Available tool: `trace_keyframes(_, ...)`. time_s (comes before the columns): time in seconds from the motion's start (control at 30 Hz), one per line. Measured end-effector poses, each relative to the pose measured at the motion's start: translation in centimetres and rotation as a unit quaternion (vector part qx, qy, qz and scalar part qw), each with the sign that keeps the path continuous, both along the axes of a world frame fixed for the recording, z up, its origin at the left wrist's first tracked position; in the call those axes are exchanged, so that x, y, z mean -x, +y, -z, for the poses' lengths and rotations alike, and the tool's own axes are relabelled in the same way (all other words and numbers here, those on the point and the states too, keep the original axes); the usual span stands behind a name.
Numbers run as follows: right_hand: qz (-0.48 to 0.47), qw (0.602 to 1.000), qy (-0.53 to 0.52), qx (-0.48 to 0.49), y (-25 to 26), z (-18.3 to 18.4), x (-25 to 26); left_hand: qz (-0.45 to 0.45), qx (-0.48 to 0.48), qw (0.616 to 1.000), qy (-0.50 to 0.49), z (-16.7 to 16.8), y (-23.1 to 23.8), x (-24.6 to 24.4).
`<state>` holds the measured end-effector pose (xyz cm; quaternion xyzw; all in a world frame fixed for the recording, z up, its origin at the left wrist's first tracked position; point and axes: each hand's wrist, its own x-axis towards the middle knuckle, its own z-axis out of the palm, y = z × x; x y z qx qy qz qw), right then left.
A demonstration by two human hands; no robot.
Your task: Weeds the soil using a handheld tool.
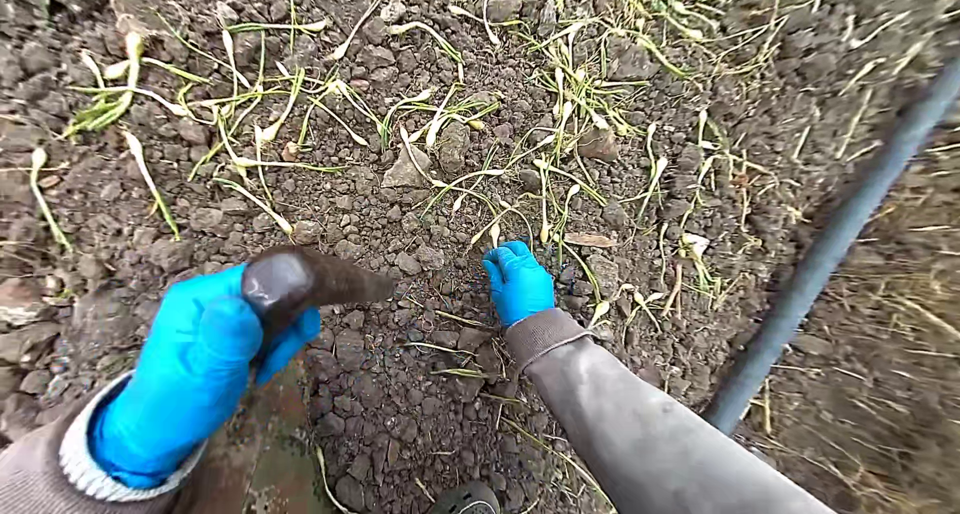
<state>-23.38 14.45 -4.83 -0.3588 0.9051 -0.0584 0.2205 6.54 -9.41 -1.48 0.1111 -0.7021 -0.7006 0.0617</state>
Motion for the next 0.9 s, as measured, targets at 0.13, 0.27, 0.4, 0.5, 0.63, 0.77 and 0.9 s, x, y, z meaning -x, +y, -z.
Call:
trace_keyframes(0.13,-0.075,0.972,0.003,0.224,0.4,0.2,-6.9,-0.090,-0.070,0.972,-0.203,-5.2,2.6,1.5)
trace_keyframes(0.27,-0.098,0.962,-0.045,0.249,2.5,2.4,-11.3,-0.093,-0.082,0.990,-0.071,-8.9,-0.4,1.8)
trace_keyframes(0.4,-0.036,0.983,-0.068,0.166,2.7,2.2,-11.6,-0.078,-0.048,0.996,-0.012,-11.3,-0.5,3.8)
trace_keyframes(0.5,-0.057,0.978,-0.026,0.197,0.8,0.6,-10.7,-0.052,-0.029,0.987,-0.150,-4.1,2.0,4.8)
trace_keyframes(0.63,-0.179,0.972,0.013,0.150,-2.9,1.6,-12.6,-0.114,-0.128,0.957,-0.236,-2.1,1.3,2.7)
trace_keyframes(0.77,-0.293,0.934,-0.186,-0.080,-6.5,3.2,-16.0,-0.141,-0.105,0.978,-0.109,-7.7,-0.7,-1.3)
trace_keyframes(0.9,-0.269,0.950,0.001,0.156,-4.5,4.0,-12.0,-0.210,-0.022,0.977,-0.032,-8.0,-1.1,-3.9)
